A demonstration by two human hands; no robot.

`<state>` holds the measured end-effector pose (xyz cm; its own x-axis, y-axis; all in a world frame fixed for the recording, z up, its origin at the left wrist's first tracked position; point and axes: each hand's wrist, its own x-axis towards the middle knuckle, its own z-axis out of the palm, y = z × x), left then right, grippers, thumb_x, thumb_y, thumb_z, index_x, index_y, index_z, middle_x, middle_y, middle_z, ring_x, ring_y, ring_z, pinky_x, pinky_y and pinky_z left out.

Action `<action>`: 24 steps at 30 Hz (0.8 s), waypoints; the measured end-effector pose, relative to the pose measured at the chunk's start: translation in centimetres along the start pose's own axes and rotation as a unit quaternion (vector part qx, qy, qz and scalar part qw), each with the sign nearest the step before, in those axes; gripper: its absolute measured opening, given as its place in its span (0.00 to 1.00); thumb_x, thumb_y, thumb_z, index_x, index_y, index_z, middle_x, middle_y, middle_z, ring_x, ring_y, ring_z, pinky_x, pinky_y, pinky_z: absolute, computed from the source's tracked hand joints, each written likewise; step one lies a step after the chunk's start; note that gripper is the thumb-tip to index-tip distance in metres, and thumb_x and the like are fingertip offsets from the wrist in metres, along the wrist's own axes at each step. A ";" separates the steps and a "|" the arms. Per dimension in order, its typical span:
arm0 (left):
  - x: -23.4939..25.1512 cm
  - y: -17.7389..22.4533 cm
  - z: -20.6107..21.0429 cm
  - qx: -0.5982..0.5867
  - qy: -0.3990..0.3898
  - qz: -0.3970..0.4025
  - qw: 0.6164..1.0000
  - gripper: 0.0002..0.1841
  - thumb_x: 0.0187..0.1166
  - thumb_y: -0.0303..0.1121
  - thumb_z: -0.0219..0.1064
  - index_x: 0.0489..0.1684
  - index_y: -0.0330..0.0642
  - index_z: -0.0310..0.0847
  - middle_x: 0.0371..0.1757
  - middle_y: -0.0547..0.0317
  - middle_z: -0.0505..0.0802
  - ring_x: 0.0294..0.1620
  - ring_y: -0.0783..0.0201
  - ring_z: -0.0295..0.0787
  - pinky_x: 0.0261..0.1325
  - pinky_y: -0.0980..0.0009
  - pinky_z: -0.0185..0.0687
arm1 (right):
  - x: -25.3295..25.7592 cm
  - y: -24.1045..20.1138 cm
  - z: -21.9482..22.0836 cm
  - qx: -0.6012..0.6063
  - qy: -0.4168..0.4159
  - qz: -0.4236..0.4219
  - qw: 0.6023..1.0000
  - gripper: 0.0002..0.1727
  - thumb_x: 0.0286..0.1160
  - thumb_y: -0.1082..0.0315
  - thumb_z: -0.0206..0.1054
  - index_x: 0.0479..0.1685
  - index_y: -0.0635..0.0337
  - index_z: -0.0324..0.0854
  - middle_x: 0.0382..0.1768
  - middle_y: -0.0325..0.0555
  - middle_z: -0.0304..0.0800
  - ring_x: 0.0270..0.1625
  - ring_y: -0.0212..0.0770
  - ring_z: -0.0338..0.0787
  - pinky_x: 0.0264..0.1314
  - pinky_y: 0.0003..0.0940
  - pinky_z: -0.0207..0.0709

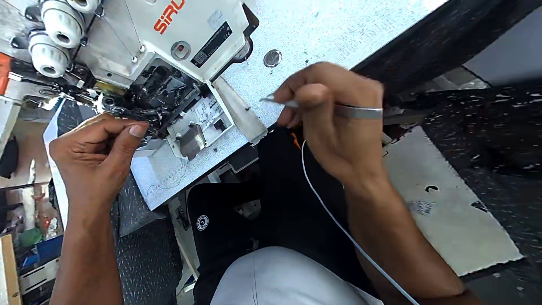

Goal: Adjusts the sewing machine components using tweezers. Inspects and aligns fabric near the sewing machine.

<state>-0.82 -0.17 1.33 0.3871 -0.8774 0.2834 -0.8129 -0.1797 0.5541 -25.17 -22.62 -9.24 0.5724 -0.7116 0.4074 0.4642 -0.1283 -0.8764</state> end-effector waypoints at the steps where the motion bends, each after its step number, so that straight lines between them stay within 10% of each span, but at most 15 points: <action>1: 0.2 -0.1 0.0 0.000 0.001 0.003 1.000 0.07 0.82 0.35 0.69 0.44 0.43 0.90 0.39 0.75 0.91 0.37 0.82 0.84 0.42 0.84 0.80 | -0.2 0.1 -0.1 0.025 -0.008 0.025 0.999 0.30 0.97 0.50 0.44 0.34 0.60 0.84 0.30 0.39 0.91 0.27 0.32 0.90 0.27 0.29 0.88; 11: -0.1 -0.2 -0.3 -0.022 0.004 0.010 1.000 0.07 0.82 0.33 0.70 0.42 0.40 0.92 0.35 0.71 0.91 0.33 0.80 0.84 0.37 0.82 0.81 | -0.7 -1.0 0.4 -0.013 -0.084 -0.040 0.996 0.08 0.79 0.72 0.70 0.50 0.67 0.87 0.61 0.51 0.86 0.55 0.37 0.92 0.53 0.27 0.92; 24: 0.0 -0.1 0.0 -0.046 0.015 -0.008 0.999 0.06 0.84 0.32 0.68 0.42 0.42 0.90 0.36 0.72 0.91 0.34 0.79 0.85 0.38 0.82 0.82 | 0.8 2.1 10.8 0.120 -0.041 -0.153 0.980 0.06 0.65 0.85 0.74 0.39 0.73 0.92 0.44 0.58 0.96 0.52 0.44 0.96 0.60 0.35 0.91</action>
<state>-0.70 -0.21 1.23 0.4135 -0.8608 0.2967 -0.7642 -0.1510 0.6271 -16.45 -16.02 -7.97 0.4298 -0.6066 0.6688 0.7621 -0.1535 -0.6290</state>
